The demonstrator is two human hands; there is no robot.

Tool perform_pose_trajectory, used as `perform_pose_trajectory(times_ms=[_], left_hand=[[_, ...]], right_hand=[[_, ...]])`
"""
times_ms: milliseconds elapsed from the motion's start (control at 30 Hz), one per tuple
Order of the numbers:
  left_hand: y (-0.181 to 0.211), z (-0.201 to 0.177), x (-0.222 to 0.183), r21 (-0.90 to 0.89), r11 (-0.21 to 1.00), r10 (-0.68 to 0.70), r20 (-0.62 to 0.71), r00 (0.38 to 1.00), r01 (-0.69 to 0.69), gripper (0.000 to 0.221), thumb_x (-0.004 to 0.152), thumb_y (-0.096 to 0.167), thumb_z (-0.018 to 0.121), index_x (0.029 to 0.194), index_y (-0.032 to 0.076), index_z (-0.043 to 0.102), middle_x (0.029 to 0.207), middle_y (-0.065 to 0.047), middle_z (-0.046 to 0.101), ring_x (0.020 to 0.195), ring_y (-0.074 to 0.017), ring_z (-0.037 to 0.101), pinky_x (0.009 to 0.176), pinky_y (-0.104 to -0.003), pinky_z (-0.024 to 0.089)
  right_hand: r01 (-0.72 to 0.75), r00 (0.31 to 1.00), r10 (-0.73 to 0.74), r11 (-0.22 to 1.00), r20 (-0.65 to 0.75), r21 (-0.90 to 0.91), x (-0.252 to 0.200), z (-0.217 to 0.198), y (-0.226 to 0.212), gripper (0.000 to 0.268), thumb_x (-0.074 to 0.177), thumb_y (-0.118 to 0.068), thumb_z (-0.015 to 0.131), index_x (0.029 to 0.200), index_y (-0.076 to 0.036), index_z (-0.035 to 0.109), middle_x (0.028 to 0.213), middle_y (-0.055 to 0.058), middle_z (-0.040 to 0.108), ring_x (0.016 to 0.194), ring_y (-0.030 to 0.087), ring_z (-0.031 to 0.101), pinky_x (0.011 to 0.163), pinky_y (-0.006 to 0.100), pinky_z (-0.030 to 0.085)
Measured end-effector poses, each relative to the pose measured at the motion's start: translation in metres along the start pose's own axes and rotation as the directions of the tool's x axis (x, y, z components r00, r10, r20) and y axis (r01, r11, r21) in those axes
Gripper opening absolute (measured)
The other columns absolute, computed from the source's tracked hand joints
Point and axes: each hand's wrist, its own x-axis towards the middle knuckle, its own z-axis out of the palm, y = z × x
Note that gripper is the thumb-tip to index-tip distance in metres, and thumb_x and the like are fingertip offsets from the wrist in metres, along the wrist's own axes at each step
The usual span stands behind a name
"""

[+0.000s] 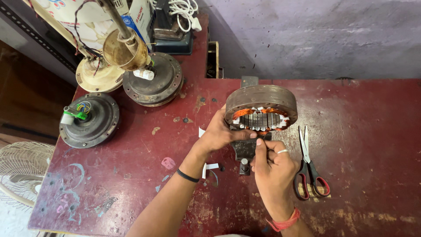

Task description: The person cuts small strips of white insulating material with scissors and inserts them between copper windings on a motor stator held in a bench vise. The person repeats this process for several adjacent slots, adjusting the stator as needed.

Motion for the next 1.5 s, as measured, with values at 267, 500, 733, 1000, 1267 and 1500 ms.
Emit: perform_pose_trajectory(times_ms=[267,500,733,1000,1267,1500], left_hand=[[-0.002,-0.004,0.001,-0.019,0.998,-0.052,0.039,0.998,0.052,0.069,0.078,-0.004,0.087,0.139,0.000,0.056,0.130,-0.007,0.070,0.122,-0.0156,0.064,0.112,-0.037,0.053],[-0.001,-0.003,0.001,0.013,0.999,-0.034,0.028,0.999,0.033,0.075,0.076,-0.004,0.088,0.141,0.001,0.052,0.131,-0.007,0.067,0.123,-0.0165,0.063,0.111,-0.036,0.052],[0.003,-0.002,0.001,-0.008,0.998,-0.059,0.046,0.997,0.059,0.077,0.077,-0.001,0.087,0.144,0.001,0.051,0.135,-0.007,0.065,0.126,-0.0163,0.060,0.114,-0.037,0.049],[-0.006,-0.004,-0.001,-0.002,0.999,-0.051,0.009,0.999,0.051,0.079,0.074,-0.004,0.086,0.145,0.001,0.049,0.133,-0.009,0.066,0.126,-0.0184,0.061,0.114,-0.038,0.050],[-0.006,-0.004,0.002,0.028,1.000,-0.014,0.022,1.000,0.013,0.080,0.072,-0.007,0.082,0.144,0.001,0.049,0.128,-0.008,0.067,0.118,-0.0177,0.065,0.108,-0.037,0.055],[-0.003,-0.003,0.002,0.095,0.994,-0.059,-0.004,0.998,0.059,0.075,0.072,-0.005,0.084,0.140,0.000,0.052,0.124,-0.007,0.069,0.116,-0.0163,0.065,0.107,-0.036,0.054]], right_hand=[[0.085,0.996,-0.087,0.994,-0.022,-0.073,0.002,-0.015,0.018,0.022,0.092,-0.015,0.075,0.105,0.001,0.067,0.073,0.010,0.073,0.058,0.013,0.069,0.047,0.029,0.052],[0.199,0.927,-0.322,0.859,0.194,0.472,0.076,-0.047,0.017,0.100,0.075,-0.022,0.092,0.153,-0.005,0.032,0.137,0.015,0.059,0.130,0.026,0.061,0.113,0.040,0.054],[0.034,0.813,-0.253,0.920,0.525,0.391,0.114,-0.041,0.034,0.082,0.067,-0.003,0.090,0.139,0.003,0.052,0.126,0.014,0.068,0.116,0.022,0.066,0.103,0.039,0.056],[-0.089,0.780,-0.224,0.885,0.585,0.458,0.116,-0.043,0.054,0.071,0.072,0.003,0.083,0.136,0.004,0.052,0.128,0.014,0.066,0.119,0.022,0.065,0.105,0.040,0.054],[0.026,0.763,-0.294,0.904,0.576,0.427,0.116,-0.041,0.046,0.074,0.070,0.001,0.084,0.137,0.001,0.052,0.126,0.012,0.067,0.119,0.021,0.065,0.105,0.039,0.055],[0.127,0.800,-0.304,0.928,0.517,0.349,0.114,-0.035,0.049,0.066,0.070,-0.004,0.088,0.130,0.000,0.060,0.120,0.010,0.072,0.111,0.019,0.068,0.100,0.036,0.057]])
